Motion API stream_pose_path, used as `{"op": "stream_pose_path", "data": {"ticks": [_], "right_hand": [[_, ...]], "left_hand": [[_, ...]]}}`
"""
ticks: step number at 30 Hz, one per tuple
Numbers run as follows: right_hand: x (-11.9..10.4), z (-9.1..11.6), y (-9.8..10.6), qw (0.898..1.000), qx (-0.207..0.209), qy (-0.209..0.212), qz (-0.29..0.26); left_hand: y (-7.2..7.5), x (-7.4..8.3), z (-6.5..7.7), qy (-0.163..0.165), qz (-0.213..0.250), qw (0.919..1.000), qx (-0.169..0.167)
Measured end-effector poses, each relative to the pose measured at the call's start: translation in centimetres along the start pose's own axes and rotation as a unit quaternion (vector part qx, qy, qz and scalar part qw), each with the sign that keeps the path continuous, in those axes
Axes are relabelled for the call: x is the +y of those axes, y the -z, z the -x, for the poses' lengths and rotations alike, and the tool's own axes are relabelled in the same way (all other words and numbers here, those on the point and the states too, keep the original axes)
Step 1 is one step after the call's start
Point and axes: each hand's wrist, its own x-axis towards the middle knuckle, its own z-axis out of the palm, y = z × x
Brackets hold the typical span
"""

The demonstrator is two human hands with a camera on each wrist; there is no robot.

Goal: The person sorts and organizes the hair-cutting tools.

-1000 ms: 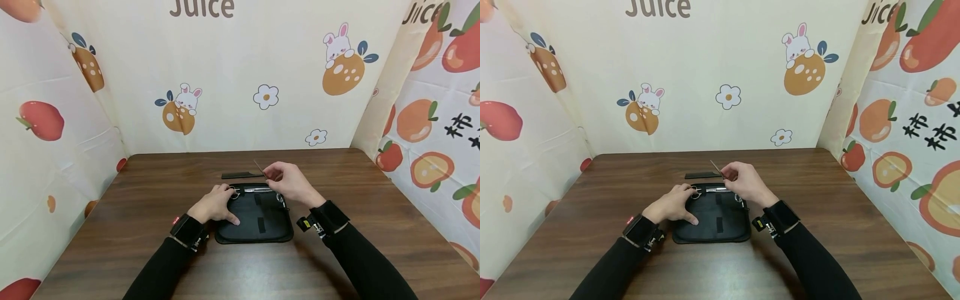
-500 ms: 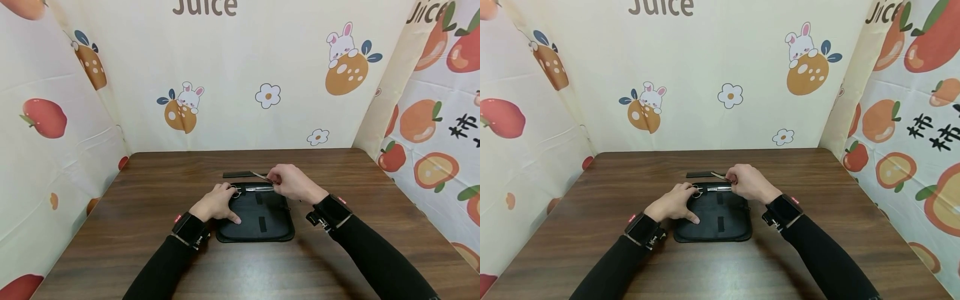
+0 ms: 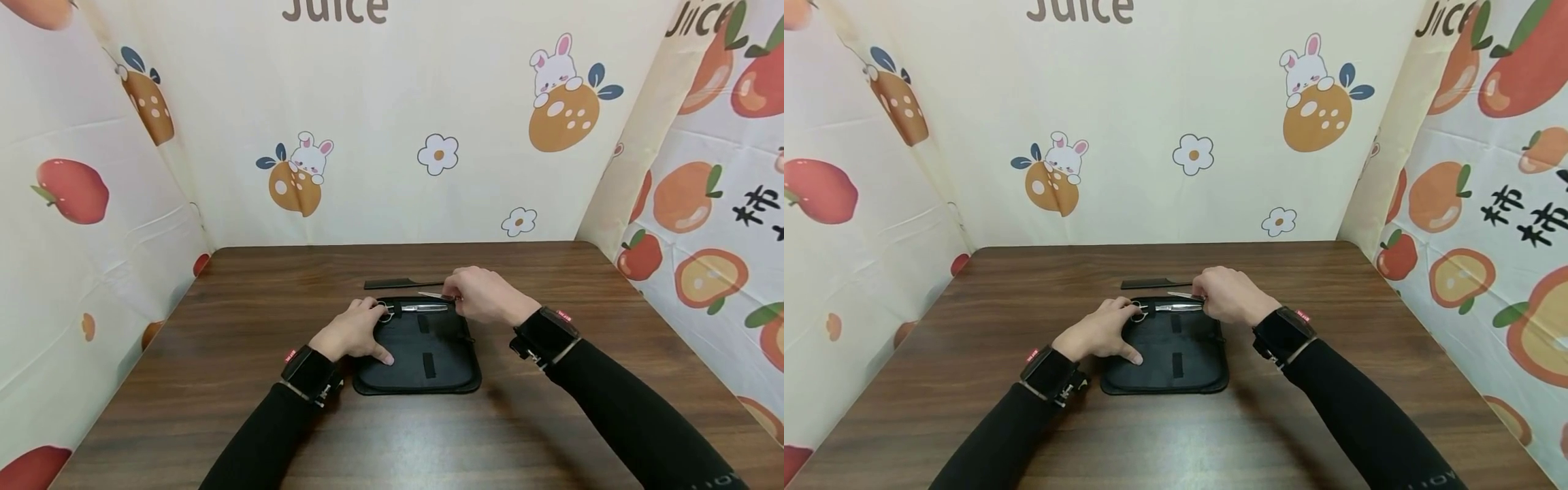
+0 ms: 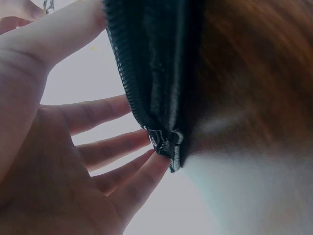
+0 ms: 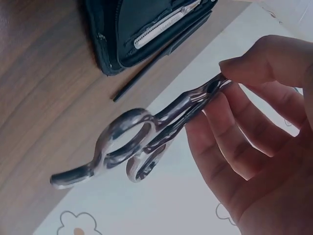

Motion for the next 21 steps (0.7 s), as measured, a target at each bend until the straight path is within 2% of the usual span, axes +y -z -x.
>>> {"op": "stream_pose_path", "data": {"ticks": [8, 13, 21], "right_hand": [[0.1, -0.3, -0.2, 0.999, -0.017, 0.004, 0.042], [0.3, -0.4, -1.4, 0.997, -0.019, 0.006, 0.081], [0.3, -0.5, -2.7, 0.994, -0.037, 0.003, 0.099]], "left_hand": [[0.1, 0.0, 0.0, 0.002, 0.001, 1.0, 0.001], [0.1, 0.1, 0.0, 0.002, 0.006, 1.0, -0.003], [0.2, 0.1, 0.0, 0.002, 0.009, 0.9999, -0.004]]}}
